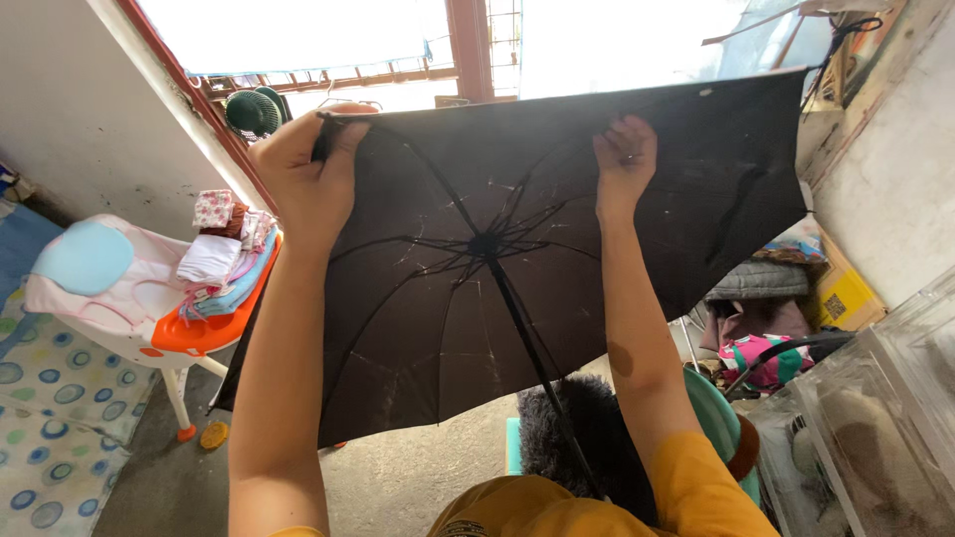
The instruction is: The person holds a pink and black umbrella open and uses a needle and thread to sew the fabric to the metal ribs. They repeatedly pull the thread through the fabric and tie knots to secure the attachment.
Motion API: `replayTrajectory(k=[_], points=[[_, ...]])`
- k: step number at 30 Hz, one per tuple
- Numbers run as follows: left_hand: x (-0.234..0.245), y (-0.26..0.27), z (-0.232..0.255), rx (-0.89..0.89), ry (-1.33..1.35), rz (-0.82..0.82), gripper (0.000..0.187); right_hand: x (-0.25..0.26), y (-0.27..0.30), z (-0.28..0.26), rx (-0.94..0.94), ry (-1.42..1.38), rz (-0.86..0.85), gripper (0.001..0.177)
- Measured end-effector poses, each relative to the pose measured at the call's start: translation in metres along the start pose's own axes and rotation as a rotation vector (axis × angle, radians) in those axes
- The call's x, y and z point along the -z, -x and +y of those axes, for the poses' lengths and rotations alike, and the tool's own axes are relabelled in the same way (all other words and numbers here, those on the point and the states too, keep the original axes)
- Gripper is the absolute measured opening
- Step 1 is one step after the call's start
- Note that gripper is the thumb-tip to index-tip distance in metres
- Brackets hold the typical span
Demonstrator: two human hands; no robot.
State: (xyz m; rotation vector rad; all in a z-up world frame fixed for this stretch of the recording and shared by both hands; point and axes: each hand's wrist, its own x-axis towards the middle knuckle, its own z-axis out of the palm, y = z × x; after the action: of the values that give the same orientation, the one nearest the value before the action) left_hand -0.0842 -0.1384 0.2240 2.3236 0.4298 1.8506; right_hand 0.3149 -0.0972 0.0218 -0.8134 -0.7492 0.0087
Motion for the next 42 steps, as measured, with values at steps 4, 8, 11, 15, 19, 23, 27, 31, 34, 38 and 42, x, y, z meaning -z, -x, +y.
replayTrajectory(k=[4, 8, 11, 15, 19, 23, 27, 31, 34, 38, 42], points=[[-0.011, -0.004, 0.002, -0.032, 0.019, 0.007, 0.01, -0.031, 0.033, -0.021, 0.218, 0.275, 0.167, 0.039], [-0.022, -0.003, 0.006, -0.017, 0.041, -0.022, 0.011, -0.071, 0.08, -0.046, 0.304, 0.237, -0.123, 0.022], [-0.028, -0.002, 0.013, -0.056, 0.109, -0.049, 0.012, -0.103, 0.106, -0.069, 0.402, 0.238, -0.37, 0.034], [-0.031, -0.002, 0.021, -0.038, 0.037, -0.117, 0.014, -0.146, 0.122, -0.093, 0.361, 0.113, -0.23, 0.032], [-0.027, -0.003, 0.026, -0.063, 0.028, -0.132, 0.016, -0.168, 0.121, -0.1, 0.348, 0.156, -0.087, 0.023], [-0.028, -0.007, 0.025, -0.116, 0.007, -0.13, 0.016, -0.173, 0.116, -0.097, 0.366, 0.093, -0.098, 0.021], [-0.033, -0.009, 0.022, -0.11, 0.039, -0.131, 0.015, -0.176, 0.113, -0.091, 0.392, 0.105, -0.091, 0.021], [-0.036, -0.011, 0.017, -0.123, 0.043, -0.137, 0.014, -0.175, 0.113, -0.085, 0.362, 0.125, -0.135, 0.02], [-0.039, -0.013, 0.016, -0.159, 0.062, -0.152, 0.012, -0.174, 0.114, -0.078, 0.399, 0.128, -0.146, 0.023], [-0.04, -0.02, 0.014, -0.244, -0.128, -0.243, 0.009, -0.181, 0.113, -0.069, 0.466, 0.092, -0.093, 0.03], [-0.036, -0.016, 0.016, -0.168, -0.317, -0.301, 0.015, -0.182, 0.117, -0.067, 0.342, 0.131, -0.072, 0.025]])
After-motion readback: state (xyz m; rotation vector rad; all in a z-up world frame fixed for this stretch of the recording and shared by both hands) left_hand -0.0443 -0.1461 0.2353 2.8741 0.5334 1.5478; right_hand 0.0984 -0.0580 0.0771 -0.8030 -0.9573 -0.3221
